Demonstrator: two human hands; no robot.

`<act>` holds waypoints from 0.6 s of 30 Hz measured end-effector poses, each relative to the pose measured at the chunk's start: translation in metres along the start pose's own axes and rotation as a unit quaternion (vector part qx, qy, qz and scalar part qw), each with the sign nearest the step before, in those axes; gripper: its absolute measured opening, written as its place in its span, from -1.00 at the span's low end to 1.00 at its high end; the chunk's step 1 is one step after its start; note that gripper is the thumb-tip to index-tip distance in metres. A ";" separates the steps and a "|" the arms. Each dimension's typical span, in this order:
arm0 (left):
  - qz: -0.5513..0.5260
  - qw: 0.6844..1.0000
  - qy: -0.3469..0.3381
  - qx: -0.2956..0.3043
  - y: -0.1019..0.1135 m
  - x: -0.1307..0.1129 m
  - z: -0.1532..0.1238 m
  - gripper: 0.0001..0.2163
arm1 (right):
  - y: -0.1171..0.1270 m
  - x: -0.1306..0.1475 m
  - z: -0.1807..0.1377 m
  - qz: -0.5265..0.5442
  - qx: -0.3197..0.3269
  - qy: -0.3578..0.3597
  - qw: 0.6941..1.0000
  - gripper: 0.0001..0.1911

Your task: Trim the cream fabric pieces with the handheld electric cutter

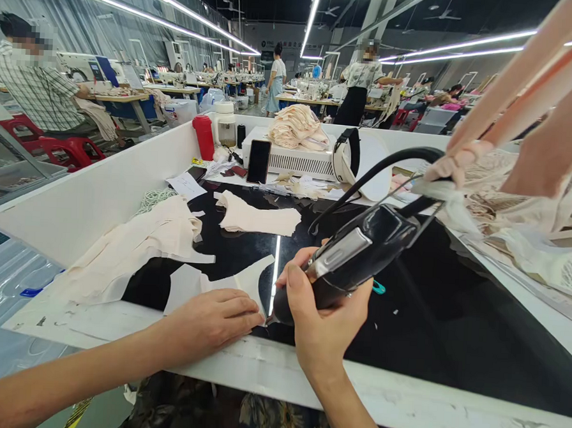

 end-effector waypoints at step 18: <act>0.055 0.998 -0.023 -0.002 -0.002 -0.002 -0.006 -0.81 | -0.002 0.002 0.000 -0.005 -0.008 -0.005 1.000 -0.55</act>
Point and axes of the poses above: each hand's wrist, its own z-axis towards the middle knuckle, its own y-axis out of the back of the hand, x = y × z, the point moved 5 cm from there along z, towards the middle knuckle, and after that the axes turned 6 degrees about -x, right-handed, at the moved point
